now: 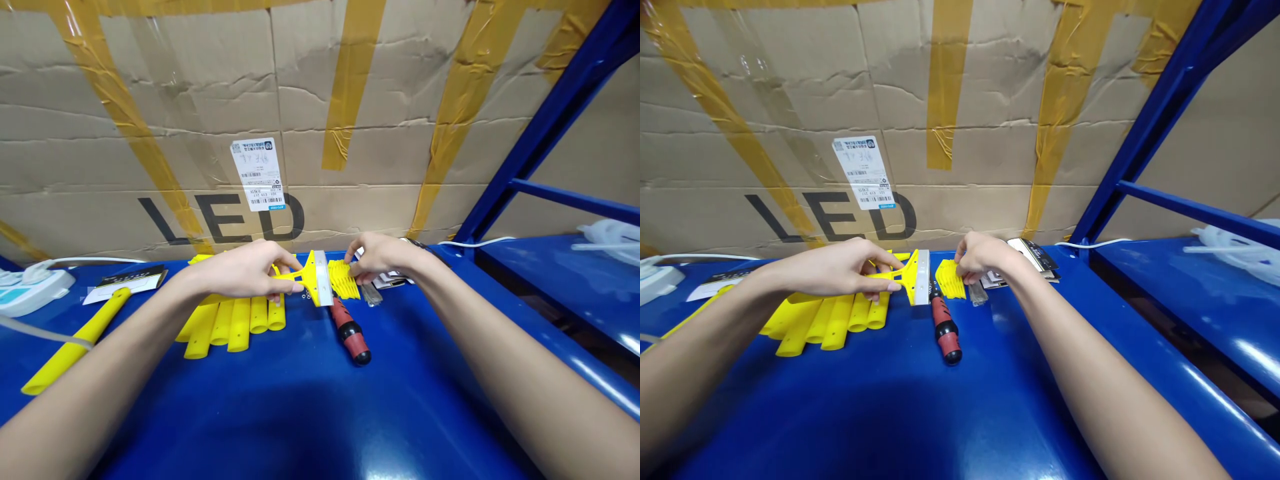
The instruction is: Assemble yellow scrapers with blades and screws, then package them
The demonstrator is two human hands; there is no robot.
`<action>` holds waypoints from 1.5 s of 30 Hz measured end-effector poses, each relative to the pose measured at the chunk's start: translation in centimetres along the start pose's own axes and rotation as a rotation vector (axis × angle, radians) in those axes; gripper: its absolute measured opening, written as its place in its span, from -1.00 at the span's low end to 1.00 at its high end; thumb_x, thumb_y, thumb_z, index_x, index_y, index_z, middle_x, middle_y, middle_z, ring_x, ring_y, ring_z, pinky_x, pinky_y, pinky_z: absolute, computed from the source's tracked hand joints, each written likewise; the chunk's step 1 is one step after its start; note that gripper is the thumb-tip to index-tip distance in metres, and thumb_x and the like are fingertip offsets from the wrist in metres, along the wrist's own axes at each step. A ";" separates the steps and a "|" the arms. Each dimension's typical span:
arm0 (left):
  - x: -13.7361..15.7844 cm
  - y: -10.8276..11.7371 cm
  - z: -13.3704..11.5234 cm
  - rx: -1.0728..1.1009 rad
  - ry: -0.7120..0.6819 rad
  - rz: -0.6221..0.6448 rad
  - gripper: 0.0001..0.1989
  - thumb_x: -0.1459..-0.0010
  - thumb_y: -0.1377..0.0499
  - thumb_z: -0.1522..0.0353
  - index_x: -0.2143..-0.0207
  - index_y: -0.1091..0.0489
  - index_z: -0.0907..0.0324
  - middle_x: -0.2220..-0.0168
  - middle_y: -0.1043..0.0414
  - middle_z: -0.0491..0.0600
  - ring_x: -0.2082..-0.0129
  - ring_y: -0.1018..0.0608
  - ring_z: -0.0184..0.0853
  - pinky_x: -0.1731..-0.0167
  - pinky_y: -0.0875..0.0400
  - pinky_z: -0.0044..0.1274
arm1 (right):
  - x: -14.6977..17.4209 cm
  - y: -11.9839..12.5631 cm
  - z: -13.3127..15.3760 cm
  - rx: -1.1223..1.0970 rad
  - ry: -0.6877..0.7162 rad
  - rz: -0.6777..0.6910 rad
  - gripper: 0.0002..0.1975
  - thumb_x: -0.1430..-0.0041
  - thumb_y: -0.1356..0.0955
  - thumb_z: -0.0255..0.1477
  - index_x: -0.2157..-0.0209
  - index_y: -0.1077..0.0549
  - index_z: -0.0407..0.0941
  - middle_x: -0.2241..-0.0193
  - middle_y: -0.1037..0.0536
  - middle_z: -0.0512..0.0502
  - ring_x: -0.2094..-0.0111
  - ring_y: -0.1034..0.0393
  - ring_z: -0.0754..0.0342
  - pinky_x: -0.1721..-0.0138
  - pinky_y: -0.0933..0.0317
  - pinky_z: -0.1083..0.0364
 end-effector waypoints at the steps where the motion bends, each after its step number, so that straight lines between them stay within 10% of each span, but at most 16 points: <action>1: 0.0 0.0 0.0 -0.003 -0.001 -0.003 -0.46 -0.19 -0.18 -0.02 -0.05 -0.49 0.15 0.37 -0.65 -0.06 0.39 -0.63 -0.28 0.48 -0.34 -0.55 | 0.0 0.0 0.0 -0.007 -0.003 0.005 -0.70 0.08 -0.46 -0.66 0.26 -0.48 -0.13 0.69 -0.55 -0.02 0.49 -0.59 -0.04 0.55 -0.41 0.17; 21: 0.5 0.0 -0.7 -0.020 -0.034 0.004 -0.37 -0.18 -0.15 -0.06 -0.11 -0.45 0.19 0.42 -0.63 -0.02 0.42 -0.61 -0.25 0.48 -0.30 -0.54 | 1.5 2.4 1.2 0.023 0.019 -0.116 -0.72 0.19 -0.49 -0.68 0.39 -0.50 -0.12 0.61 -0.55 -0.05 0.50 -0.57 -0.06 0.56 -0.41 0.12; 27: 0.5 -0.1 -0.8 0.007 -0.046 0.011 -0.43 -0.19 -0.16 -0.04 -0.04 -0.49 0.18 0.40 -0.64 -0.01 0.41 -0.61 -0.25 0.44 -0.33 -0.53 | 2.5 4.8 1.4 -0.161 0.085 -0.200 -0.46 0.16 -0.50 -0.65 0.08 -0.42 -0.10 0.52 -0.56 -0.04 0.44 -0.57 -0.05 0.42 -0.47 0.06; 32: 0.5 -0.3 -1.1 0.021 -0.051 0.019 -0.39 -0.18 -0.17 -0.04 -0.09 -0.47 0.19 0.42 -0.64 -0.01 0.40 -0.63 -0.24 0.44 -0.35 -0.53 | 2.4 3.7 2.0 -0.347 0.161 -0.102 -0.83 0.08 -0.46 -0.57 0.44 -0.42 -0.12 0.50 -0.53 -0.07 0.49 -0.47 0.12 0.48 -0.38 0.18; 45: 0.5 -0.3 -0.9 0.010 -0.048 0.025 -0.48 -0.20 -0.15 -0.04 0.03 -0.51 0.15 0.40 -0.63 -0.01 0.40 -0.61 -0.25 0.45 -0.32 -0.54 | 2.4 2.0 4.4 -0.577 0.383 0.072 -0.65 0.05 -0.58 -0.36 0.60 -0.36 -0.14 0.64 -0.32 0.12 0.58 -0.20 0.29 0.55 -0.14 0.27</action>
Point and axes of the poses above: each hand's wrist, its own x-axis away from the middle knuckle, its own y-axis out of the back of the hand, z = x × y, the point moved 10 cm from there along -x, towards the middle knuckle
